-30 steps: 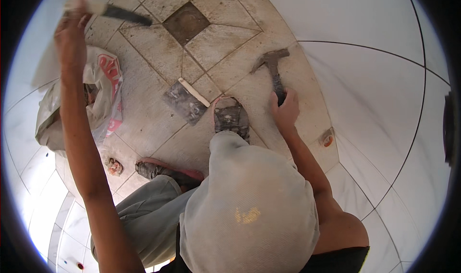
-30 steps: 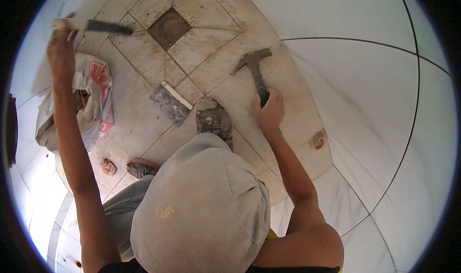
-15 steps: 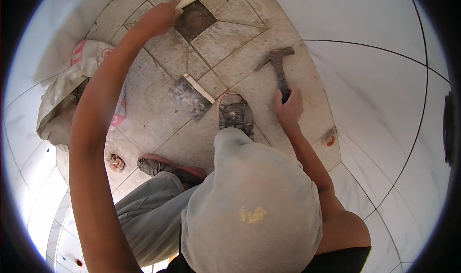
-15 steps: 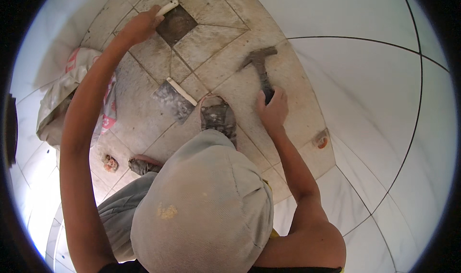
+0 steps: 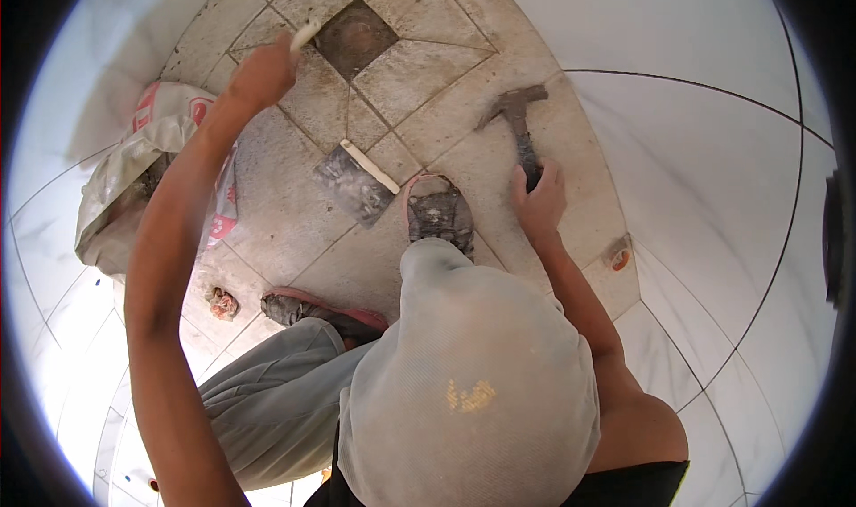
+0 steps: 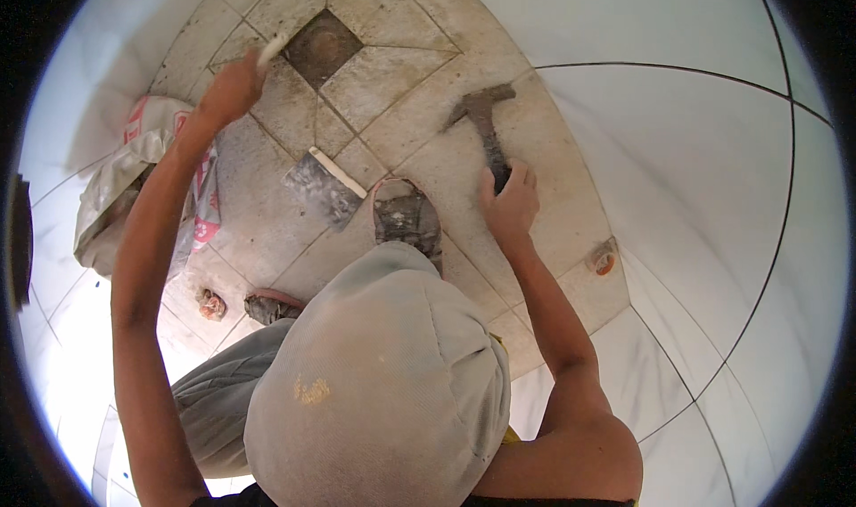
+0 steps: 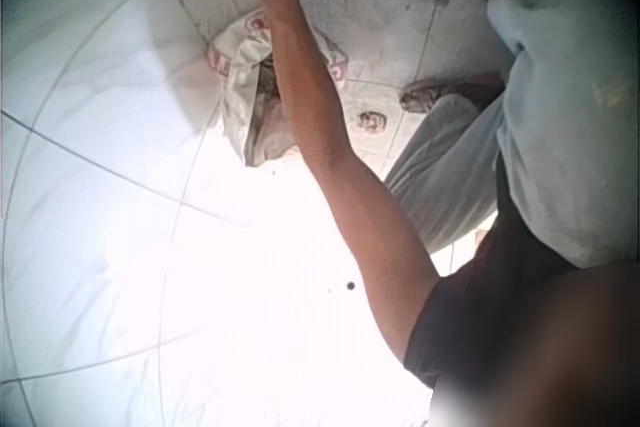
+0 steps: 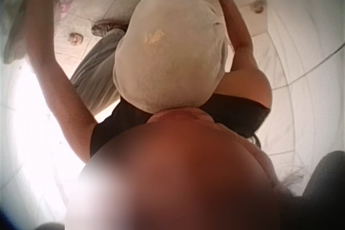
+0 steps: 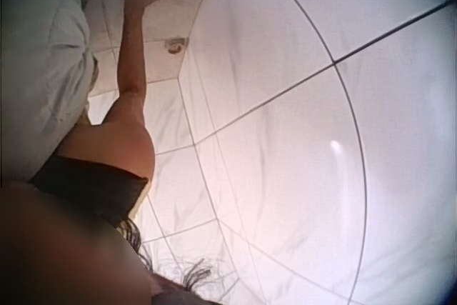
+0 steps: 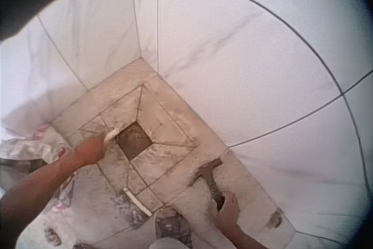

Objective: Removing grout and cleaning around a floor drain cover using a hammer, chisel, and scraper.

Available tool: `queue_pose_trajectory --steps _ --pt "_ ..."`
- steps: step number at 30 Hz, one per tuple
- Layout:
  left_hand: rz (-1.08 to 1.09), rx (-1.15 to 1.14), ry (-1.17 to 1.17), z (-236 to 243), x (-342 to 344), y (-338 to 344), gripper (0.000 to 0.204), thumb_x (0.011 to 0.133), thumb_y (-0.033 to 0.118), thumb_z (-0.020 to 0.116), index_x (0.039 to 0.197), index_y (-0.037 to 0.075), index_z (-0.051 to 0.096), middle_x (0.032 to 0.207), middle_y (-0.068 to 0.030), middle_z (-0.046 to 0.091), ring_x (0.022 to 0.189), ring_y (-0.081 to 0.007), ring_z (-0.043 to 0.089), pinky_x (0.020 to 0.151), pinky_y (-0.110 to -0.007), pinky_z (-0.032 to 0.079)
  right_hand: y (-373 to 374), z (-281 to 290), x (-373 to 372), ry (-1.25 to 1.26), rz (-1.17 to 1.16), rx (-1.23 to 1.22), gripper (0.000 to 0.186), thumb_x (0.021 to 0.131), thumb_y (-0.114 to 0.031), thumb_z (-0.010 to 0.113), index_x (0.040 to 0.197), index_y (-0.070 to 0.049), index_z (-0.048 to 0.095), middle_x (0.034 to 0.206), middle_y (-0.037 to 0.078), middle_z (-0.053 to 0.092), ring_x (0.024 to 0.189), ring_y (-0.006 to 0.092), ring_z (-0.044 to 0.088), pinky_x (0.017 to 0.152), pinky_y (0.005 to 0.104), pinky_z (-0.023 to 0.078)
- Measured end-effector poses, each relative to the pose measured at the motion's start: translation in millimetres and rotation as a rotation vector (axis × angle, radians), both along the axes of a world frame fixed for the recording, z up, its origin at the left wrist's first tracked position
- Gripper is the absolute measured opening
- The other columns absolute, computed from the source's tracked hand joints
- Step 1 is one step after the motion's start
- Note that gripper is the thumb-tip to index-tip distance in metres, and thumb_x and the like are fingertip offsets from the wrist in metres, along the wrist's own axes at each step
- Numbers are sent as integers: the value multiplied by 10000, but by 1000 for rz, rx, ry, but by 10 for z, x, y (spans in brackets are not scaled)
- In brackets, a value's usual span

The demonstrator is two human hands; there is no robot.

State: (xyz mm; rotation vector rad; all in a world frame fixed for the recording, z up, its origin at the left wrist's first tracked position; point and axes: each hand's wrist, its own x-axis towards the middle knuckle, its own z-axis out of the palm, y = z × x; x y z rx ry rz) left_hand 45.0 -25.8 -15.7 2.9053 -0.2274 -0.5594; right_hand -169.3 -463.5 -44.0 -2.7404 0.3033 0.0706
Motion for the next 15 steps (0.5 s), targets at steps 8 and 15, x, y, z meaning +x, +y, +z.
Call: queue_pose_trajectory --steps 8,15 --pt "24 51 44 -37 -305 -324 284 999 220 502 1138 -23 454 856 -315 678 807 -501 669 726 -594 529 -45 3 -25 -5 6 5 433 901 -346 671 1161 -26 539 1080 208 605 980 417 602 806 506 497" --pt "128 -64 -31 -248 -409 -227 315 983 211 523 1126 -57 439 794 -324 666 761 -498 669 692 -586 536 13 33 -2 15 -12 7 441 905 -344 677 1172 -19 543 1080 216 606 1004 412 594 828 497 491"
